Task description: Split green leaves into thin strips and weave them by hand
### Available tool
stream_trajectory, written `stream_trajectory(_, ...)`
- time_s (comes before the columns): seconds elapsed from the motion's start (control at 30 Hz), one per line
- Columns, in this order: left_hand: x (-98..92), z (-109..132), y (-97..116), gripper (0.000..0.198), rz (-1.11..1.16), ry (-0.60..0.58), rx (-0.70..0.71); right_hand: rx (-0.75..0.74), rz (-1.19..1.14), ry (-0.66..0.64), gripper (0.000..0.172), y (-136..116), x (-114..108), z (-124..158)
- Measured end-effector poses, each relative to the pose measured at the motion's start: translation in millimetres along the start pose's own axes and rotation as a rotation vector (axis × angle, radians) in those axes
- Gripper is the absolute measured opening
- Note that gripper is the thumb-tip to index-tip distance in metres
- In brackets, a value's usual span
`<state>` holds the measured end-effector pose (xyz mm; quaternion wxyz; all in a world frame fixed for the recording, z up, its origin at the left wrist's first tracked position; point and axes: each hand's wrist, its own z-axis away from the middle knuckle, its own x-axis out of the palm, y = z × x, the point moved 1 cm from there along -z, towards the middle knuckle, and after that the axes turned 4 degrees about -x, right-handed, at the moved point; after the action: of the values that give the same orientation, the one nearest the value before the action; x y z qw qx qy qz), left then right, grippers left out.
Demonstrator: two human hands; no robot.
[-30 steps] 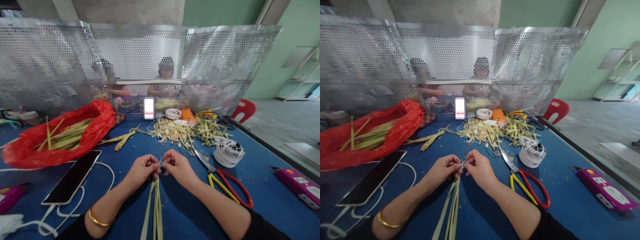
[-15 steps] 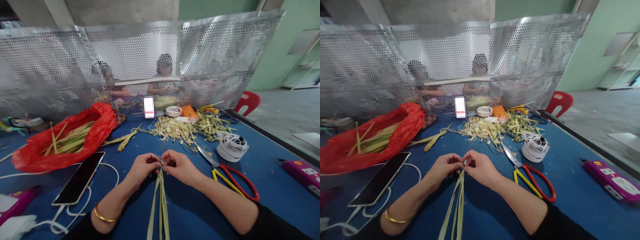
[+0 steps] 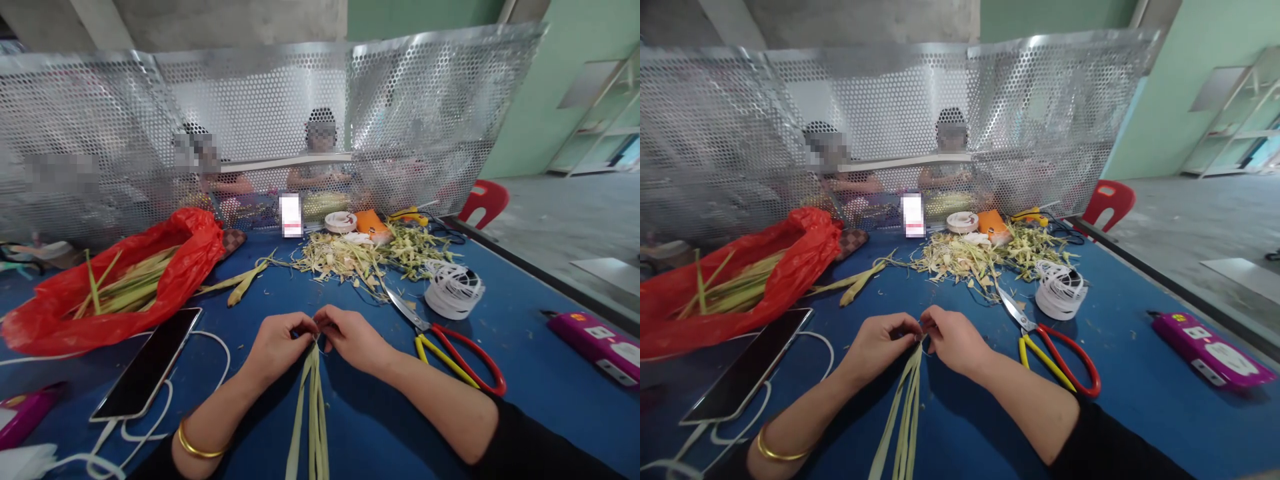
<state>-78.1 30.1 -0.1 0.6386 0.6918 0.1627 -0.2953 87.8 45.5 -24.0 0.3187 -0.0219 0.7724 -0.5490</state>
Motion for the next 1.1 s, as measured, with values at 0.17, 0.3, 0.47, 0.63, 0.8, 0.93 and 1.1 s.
stream_trajectory(0.17, 2.4, 3, 4, 0.019, -0.287, 0.091, 0.116, 0.011, 0.022, 0.004, 0.025, 0, -1, 0)
stream_trajectory(0.3, 7.1, 7, 5, 0.018, -0.589, 0.162, 0.228, 0.012, -0.005, 0.004, 0.021, -1, -1, 0)
stream_trajectory(0.47, 9.2, 11, 2, 0.018, -0.816, 0.187, 0.336, 0.014, 0.000, 0.008, 0.019, 0, 1, 0)
stream_trajectory(0.63, 8.3, 8, 2, 0.013, -0.907, 0.163, 0.377, 0.010, -0.001, 0.009, 0.019, 1, 1, -1)
stream_trajectory(0.8, 9.0, 7, 0, 0.014, -0.957, 0.197, 0.392, 0.023, -0.023, 0.033, 0.020, 1, 1, -1)
stream_trajectory(0.93, 8.9, 7, 1, 0.018, -0.864, 0.228, 0.468, 0.031, -0.135, 0.046, 0.031, 0, 0, -2)
stream_trajectory(1.1, 8.4, 8, 5, 0.020, -0.808, 0.245, 0.555, 0.083, -0.256, 0.075, 0.023, 2, -1, -4)
